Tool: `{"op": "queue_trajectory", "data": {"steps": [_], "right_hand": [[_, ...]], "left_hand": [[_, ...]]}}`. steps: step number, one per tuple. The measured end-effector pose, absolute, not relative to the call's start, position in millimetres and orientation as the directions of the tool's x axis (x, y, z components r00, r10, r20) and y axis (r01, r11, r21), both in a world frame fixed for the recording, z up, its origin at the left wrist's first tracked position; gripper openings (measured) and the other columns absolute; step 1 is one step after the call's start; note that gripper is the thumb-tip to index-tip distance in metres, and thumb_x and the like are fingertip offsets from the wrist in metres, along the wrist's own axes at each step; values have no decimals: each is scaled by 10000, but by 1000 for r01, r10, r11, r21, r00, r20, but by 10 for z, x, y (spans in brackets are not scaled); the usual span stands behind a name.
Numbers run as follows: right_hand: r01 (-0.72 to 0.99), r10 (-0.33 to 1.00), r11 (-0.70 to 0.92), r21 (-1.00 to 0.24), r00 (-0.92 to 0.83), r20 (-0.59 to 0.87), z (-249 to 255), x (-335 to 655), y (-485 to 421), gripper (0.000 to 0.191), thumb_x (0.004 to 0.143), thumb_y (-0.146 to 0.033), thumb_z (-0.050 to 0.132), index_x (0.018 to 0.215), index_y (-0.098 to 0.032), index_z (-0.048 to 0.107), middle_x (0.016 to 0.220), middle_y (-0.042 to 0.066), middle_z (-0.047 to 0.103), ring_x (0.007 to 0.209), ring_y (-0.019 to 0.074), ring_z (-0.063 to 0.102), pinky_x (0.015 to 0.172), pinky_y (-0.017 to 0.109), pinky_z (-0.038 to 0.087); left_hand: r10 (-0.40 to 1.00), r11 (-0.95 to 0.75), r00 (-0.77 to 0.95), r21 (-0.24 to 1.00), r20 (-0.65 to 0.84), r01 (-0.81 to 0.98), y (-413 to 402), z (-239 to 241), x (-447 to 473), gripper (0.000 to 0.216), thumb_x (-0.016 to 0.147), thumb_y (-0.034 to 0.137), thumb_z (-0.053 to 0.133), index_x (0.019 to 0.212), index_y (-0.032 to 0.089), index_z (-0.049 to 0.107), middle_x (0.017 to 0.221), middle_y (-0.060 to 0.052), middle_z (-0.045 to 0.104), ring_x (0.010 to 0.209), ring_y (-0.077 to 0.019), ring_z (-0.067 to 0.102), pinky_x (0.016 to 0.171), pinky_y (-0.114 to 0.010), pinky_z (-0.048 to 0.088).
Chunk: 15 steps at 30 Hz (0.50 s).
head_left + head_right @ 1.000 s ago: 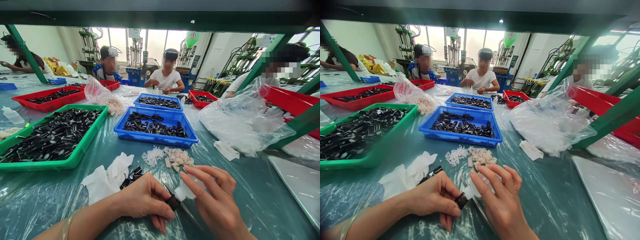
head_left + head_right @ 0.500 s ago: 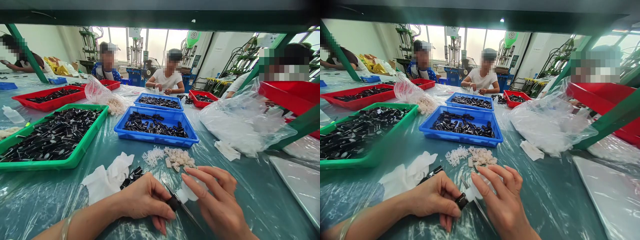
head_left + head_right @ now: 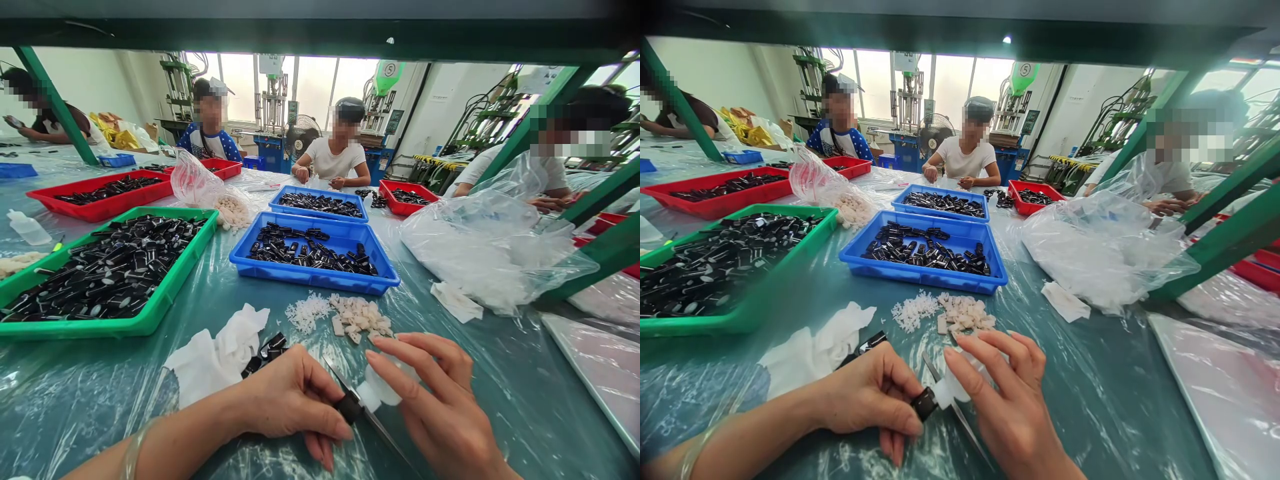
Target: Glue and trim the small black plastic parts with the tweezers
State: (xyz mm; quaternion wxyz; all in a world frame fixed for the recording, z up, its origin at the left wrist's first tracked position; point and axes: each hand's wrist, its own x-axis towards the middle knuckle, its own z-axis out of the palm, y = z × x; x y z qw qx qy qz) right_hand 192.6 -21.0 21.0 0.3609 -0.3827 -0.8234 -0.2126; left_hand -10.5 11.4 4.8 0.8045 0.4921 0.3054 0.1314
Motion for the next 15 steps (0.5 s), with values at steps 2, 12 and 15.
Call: {"op": "queue_trajectory", "data": {"steps": [2,12,15], "right_hand": [[779,477,623,67,-447,757,206,1932,-206,321,824,-7,431,901,-228,650,884,34,701,878,188,548,764,355,394],[765,469,641,56,-449,761,186,1943,-206,335,804,9,441,913,-233,645,894,34,697,885,198,549,765,362,407],[760,468,647,59,-457,757,187,1946,-210,325,811,0,435,909,-229,644,895,37,696,885,197,550,766,363,408]], "left_hand": [[509,484,777,870,-370,98,108,50,-107,142,602,217,690,581,91,628,500,-4,614,438,-86,585,438,-137,460],[508,477,774,871,-379,114,105,61,-105,170,594,237,695,553,97,608,496,-7,610,440,-93,585,441,-146,455],[507,475,776,873,-377,114,106,53,-107,167,591,235,698,560,96,612,488,-3,602,445,-93,586,443,-146,457]]}}
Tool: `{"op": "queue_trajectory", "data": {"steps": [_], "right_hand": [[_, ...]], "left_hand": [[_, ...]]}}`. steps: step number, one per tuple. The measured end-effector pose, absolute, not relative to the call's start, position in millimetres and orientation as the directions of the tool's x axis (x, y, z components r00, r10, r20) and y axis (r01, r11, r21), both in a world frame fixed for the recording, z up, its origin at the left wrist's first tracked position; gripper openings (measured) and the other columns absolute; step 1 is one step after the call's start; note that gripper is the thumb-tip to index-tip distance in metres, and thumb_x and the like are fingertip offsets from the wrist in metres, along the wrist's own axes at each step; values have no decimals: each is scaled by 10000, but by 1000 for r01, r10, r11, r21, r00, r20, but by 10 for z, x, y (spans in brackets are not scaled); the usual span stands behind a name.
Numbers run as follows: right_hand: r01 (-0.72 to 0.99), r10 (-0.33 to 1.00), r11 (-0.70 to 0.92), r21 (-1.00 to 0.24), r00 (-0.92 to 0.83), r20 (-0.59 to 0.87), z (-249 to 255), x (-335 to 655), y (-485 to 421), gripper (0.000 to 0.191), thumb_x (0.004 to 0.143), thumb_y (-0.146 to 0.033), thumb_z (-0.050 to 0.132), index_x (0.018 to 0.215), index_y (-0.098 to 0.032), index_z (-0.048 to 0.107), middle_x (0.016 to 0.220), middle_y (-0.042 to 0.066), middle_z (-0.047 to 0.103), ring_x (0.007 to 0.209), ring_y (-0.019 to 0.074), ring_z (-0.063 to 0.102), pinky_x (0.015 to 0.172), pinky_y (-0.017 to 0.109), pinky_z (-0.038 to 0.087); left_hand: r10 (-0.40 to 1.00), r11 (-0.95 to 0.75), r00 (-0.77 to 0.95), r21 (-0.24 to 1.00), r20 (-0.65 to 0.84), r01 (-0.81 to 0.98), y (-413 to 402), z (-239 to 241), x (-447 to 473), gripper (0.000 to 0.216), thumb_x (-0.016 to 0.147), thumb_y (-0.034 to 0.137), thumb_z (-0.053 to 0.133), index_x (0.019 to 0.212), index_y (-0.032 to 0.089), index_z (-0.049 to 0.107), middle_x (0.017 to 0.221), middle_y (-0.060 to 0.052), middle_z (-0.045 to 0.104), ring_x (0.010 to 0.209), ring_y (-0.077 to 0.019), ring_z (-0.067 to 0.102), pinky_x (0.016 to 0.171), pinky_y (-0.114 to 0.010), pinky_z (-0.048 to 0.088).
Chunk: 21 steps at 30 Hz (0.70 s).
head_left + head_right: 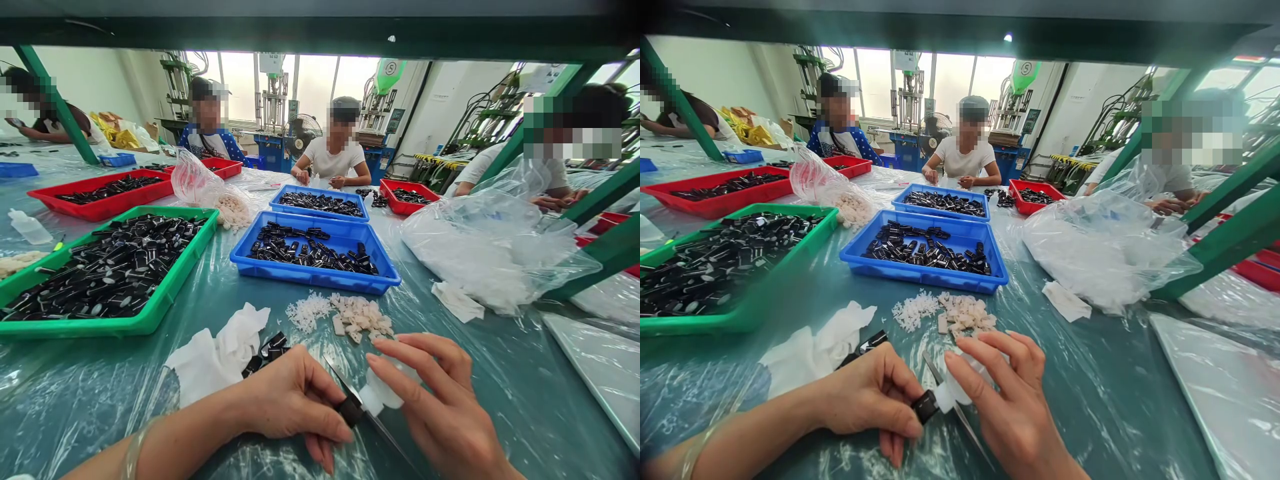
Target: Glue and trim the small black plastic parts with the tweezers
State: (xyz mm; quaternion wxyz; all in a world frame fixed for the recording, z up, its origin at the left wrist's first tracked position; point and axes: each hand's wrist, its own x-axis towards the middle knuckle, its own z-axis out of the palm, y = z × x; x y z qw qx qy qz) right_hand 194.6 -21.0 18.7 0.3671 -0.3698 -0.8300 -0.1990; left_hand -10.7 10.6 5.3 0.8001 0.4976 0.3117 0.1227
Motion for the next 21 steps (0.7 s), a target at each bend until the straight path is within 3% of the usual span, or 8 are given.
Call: {"op": "queue_trajectory", "data": {"steps": [21], "right_hand": [[783,473,588,201,-535,700,144,2011,-249,258,877,-109,467,974,-272,642,945,2,699,928,198,544,860,405,334]], "left_hand": [[483,486,776,862,-405,148,93,39,-83,241,571,288,702,510,100,563,473,-7,581,427,-89,572,434,-153,456]]}}
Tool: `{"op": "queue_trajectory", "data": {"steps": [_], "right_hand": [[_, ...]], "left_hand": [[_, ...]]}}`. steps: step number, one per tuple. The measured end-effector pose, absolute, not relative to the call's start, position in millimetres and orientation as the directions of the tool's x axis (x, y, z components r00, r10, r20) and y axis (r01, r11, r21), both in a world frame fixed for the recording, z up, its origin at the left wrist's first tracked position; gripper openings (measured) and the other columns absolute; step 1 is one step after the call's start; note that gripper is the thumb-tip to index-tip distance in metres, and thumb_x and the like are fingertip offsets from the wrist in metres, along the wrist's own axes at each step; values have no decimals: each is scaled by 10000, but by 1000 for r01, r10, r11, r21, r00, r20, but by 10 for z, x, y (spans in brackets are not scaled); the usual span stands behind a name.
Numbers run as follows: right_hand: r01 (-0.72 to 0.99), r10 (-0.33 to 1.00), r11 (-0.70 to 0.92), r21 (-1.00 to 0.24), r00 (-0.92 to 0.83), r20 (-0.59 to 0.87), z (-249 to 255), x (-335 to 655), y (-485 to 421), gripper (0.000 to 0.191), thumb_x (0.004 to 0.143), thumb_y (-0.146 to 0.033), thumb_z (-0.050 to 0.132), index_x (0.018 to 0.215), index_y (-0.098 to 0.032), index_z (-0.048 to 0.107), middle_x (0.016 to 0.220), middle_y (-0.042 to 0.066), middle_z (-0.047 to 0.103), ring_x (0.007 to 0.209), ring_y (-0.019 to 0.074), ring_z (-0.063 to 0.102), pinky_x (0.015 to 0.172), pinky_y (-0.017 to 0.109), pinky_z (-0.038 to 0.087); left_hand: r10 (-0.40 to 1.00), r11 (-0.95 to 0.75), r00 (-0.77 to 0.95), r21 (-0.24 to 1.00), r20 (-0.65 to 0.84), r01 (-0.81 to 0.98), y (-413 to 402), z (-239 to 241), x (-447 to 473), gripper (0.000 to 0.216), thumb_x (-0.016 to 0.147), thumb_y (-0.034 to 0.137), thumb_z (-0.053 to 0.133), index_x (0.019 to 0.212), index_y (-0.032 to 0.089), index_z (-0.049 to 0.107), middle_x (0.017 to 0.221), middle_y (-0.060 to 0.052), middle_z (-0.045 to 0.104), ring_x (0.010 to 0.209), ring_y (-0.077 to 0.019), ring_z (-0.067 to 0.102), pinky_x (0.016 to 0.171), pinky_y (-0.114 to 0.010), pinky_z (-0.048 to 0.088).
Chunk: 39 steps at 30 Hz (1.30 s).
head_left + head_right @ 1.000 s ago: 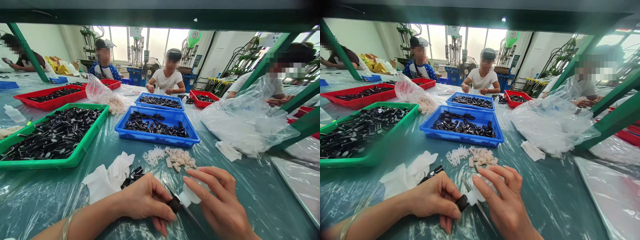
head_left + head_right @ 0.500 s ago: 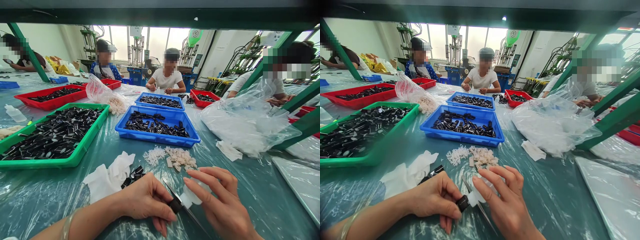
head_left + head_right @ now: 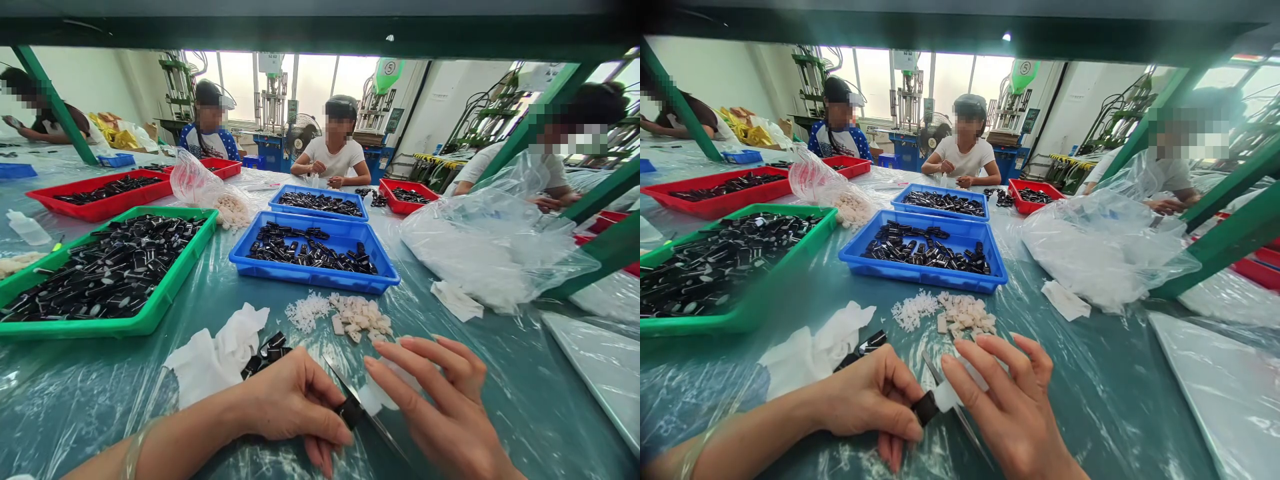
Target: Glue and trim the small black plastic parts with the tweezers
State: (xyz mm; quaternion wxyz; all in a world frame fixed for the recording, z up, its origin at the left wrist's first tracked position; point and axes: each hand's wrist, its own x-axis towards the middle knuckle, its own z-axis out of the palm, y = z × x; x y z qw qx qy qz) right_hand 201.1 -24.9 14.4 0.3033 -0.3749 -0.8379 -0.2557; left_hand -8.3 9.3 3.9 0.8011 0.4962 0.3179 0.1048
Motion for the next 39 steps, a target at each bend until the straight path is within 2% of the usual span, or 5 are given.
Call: {"op": "queue_trajectory", "data": {"steps": [11,17,24,30,39], "right_hand": [[807,490,571,149,-481,727,115,1977,-274,266,892,-127,447,975,-279,650,928,1,705,931,194,552,891,410,315],[818,465,567,94,-412,783,147,1893,-269,289,890,-109,429,895,-265,673,869,2,715,888,176,566,893,382,318],[827,470,556,80,-392,791,147,1857,-263,299,872,-77,443,882,-267,674,857,1,719,872,175,564,862,373,325],[811,462,579,87,-414,785,163,1875,-227,318,812,-21,456,886,-247,669,870,20,709,853,179,570,781,350,379],[797,475,600,70,-425,771,184,1905,-223,317,819,-19,450,889,-245,662,878,25,709,849,183,572,747,345,409]], "left_hand": [[470,506,789,853,-395,126,87,6,-88,246,577,298,737,547,91,608,498,-15,604,442,-99,587,437,-153,455],[463,503,798,856,-385,120,92,-15,-82,238,587,298,734,546,96,614,494,-10,605,442,-99,586,436,-152,453],[458,500,802,857,-384,125,96,-20,-85,232,591,292,728,546,94,617,494,-12,606,442,-98,588,430,-145,449],[462,505,802,856,-379,113,96,-2,-81,204,600,260,720,536,96,618,511,-11,612,432,-91,584,421,-142,452],[459,522,806,848,-373,96,91,4,-86,191,588,264,730,572,93,646,507,-10,615,440,-95,589,427,-144,454]]}}
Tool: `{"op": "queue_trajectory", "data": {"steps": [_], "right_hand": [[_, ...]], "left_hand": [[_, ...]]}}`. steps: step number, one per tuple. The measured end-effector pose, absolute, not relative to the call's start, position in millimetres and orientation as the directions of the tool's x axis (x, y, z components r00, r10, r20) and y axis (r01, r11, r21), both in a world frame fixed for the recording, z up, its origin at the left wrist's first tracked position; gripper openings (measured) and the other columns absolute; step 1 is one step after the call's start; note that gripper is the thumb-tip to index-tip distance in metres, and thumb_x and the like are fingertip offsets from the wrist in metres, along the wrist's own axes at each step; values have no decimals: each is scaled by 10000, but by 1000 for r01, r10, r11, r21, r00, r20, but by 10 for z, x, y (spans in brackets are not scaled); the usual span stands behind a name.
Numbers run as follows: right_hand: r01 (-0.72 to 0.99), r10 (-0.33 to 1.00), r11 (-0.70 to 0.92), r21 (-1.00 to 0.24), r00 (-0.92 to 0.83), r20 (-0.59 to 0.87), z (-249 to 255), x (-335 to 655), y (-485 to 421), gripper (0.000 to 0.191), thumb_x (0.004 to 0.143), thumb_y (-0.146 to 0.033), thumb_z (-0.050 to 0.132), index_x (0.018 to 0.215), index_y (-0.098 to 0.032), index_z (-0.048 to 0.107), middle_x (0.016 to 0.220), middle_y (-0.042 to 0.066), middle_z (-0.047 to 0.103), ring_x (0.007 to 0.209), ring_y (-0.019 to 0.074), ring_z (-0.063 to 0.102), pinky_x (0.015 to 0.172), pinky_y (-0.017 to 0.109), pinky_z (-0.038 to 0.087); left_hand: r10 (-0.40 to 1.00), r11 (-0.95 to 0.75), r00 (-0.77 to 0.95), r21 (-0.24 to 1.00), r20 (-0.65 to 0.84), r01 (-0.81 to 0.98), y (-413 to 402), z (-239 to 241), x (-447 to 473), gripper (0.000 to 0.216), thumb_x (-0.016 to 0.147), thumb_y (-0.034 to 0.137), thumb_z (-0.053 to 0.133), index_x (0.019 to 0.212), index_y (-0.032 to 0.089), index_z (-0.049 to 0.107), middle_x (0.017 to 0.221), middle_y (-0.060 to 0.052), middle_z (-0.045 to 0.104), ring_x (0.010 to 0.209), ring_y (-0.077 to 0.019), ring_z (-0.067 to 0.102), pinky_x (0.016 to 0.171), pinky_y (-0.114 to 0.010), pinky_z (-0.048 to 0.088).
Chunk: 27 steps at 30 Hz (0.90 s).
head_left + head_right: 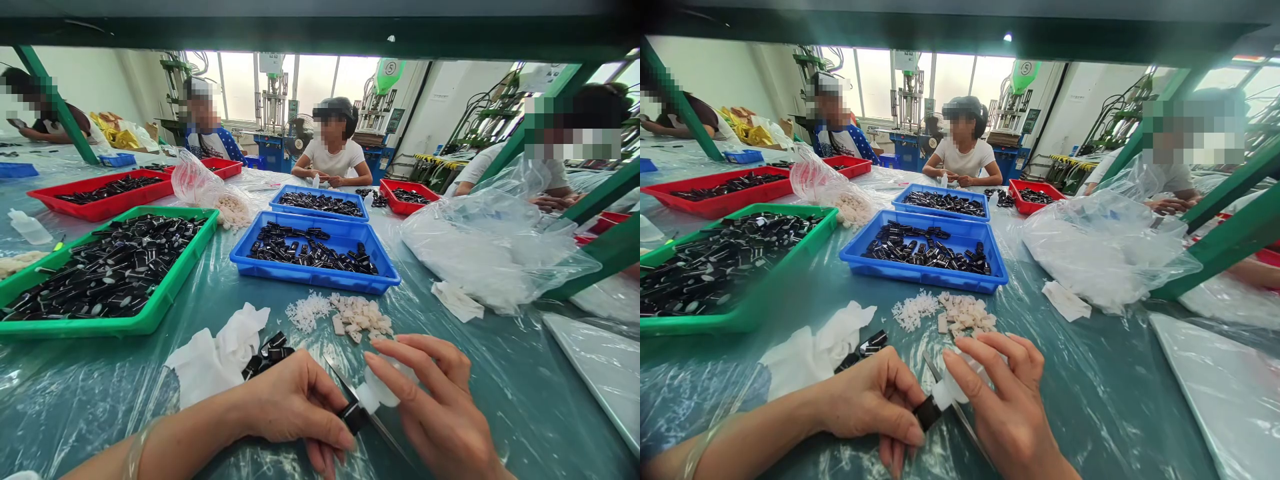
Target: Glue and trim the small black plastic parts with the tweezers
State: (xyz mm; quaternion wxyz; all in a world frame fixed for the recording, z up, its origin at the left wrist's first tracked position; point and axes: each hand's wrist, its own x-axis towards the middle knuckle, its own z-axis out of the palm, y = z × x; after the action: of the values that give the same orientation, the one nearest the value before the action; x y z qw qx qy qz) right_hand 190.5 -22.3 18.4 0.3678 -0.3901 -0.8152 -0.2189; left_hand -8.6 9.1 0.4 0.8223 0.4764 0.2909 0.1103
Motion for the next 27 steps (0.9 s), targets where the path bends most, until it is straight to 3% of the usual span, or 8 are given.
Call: {"op": "queue_trajectory", "data": {"steps": [17,27], "right_hand": [[766,468,642,33,-425,775,188,1924,-217,320,806,5,456,875,-227,665,855,39,699,852,189,554,746,359,407],[774,466,626,95,-469,750,212,1951,-221,315,838,-22,426,883,-251,638,846,18,697,842,192,567,758,374,398]], "left_hand": [[475,521,803,851,-359,73,98,-22,-88,177,591,228,722,577,76,632,524,-20,624,436,-91,595,420,-129,464],[477,526,800,848,-364,73,90,12,-90,159,600,210,710,597,70,634,527,-18,624,432,-81,591,421,-120,470]]}}
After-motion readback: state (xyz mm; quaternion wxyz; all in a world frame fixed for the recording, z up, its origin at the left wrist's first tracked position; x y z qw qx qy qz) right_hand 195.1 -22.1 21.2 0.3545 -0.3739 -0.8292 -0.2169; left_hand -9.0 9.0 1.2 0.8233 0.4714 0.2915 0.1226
